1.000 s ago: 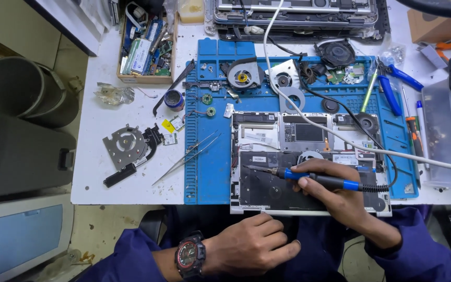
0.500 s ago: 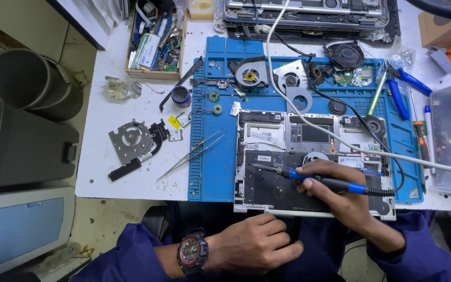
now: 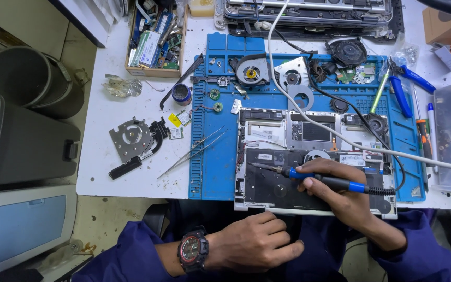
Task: The person uses a soldering iron and tweezers to work on small electronic components, including a green circuit board and a circular motor part. They apply solder to the components while holding them steady with tweezers or their fingers. The workspace is cluttered with various disassembled electronic parts and tools.
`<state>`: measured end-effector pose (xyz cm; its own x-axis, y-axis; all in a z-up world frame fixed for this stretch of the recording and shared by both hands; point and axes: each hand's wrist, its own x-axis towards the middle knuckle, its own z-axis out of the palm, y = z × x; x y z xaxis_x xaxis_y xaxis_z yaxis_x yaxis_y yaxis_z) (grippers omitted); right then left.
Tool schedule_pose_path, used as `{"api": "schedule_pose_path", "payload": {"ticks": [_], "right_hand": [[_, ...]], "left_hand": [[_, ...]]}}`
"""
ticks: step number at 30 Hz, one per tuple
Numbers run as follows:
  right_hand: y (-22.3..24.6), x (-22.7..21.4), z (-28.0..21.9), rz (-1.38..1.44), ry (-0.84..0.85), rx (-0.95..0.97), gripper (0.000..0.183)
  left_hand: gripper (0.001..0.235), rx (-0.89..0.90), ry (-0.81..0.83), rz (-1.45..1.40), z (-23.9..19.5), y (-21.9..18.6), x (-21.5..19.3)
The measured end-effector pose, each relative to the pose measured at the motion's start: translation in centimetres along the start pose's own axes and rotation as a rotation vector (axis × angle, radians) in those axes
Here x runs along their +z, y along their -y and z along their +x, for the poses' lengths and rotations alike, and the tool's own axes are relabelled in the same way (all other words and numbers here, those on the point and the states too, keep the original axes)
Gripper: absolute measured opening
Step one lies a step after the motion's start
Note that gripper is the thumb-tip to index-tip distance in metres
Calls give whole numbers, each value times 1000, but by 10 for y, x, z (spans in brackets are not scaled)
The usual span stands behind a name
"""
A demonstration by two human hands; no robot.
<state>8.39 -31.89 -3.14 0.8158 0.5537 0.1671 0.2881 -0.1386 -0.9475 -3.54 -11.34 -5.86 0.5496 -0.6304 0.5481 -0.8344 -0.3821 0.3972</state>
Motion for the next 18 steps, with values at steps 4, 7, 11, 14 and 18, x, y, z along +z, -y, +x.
{"api": "schedule_pose_path", "payload": {"ticks": [4,7,11,14,18], "right_hand": [[0,1,0,19,-4,1,20],[1,1,0,25,-16,18,20],[1,0,1,-9,-17,15,20],[1,1,0,-3,-25,9,20],[3,1,1,33,-61,17,20]], "left_hand": [[16,1,24,-13,0,0,-1],[14,11,19,-22,1,0,-2],[13,19,10,-11,1,2,-2],[12,19,-29,-1,4,0,-5],[12,-43,-141,-27,23,-4,-29]]}}
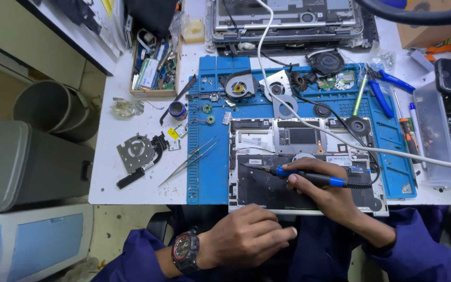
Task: The person uses a soldering iron and tweezers to work on small electronic components, including a green circuit board and a circular motor part. They apply solder to the components while holding them steady with tweezers or their fingers. The workspace is cluttered with various disassembled electronic parts and tools.
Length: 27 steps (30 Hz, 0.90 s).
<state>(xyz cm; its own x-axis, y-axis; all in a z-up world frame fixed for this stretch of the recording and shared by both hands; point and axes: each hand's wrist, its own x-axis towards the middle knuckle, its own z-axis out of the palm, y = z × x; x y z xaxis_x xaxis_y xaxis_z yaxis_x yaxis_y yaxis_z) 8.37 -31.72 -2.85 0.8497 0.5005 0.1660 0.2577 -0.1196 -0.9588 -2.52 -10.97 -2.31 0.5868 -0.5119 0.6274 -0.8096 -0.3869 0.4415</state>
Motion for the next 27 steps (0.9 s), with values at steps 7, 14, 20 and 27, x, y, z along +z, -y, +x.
{"api": "schedule_pose_path", "payload": {"ticks": [7,14,20,27], "right_hand": [[-7,-2,-1,62,-24,31,20],[-9,-2,0,32,-49,-71,19],[-9,-2,2,13,-42,-56,19],[-9,-2,1,44,-14,-29,20]], "left_hand": [[33,-254,37,231,46,56,-71],[86,-582,405,459,73,180,-99],[100,-656,473,345,86,224,-91],[89,-589,405,341,77,233,-88]]}}
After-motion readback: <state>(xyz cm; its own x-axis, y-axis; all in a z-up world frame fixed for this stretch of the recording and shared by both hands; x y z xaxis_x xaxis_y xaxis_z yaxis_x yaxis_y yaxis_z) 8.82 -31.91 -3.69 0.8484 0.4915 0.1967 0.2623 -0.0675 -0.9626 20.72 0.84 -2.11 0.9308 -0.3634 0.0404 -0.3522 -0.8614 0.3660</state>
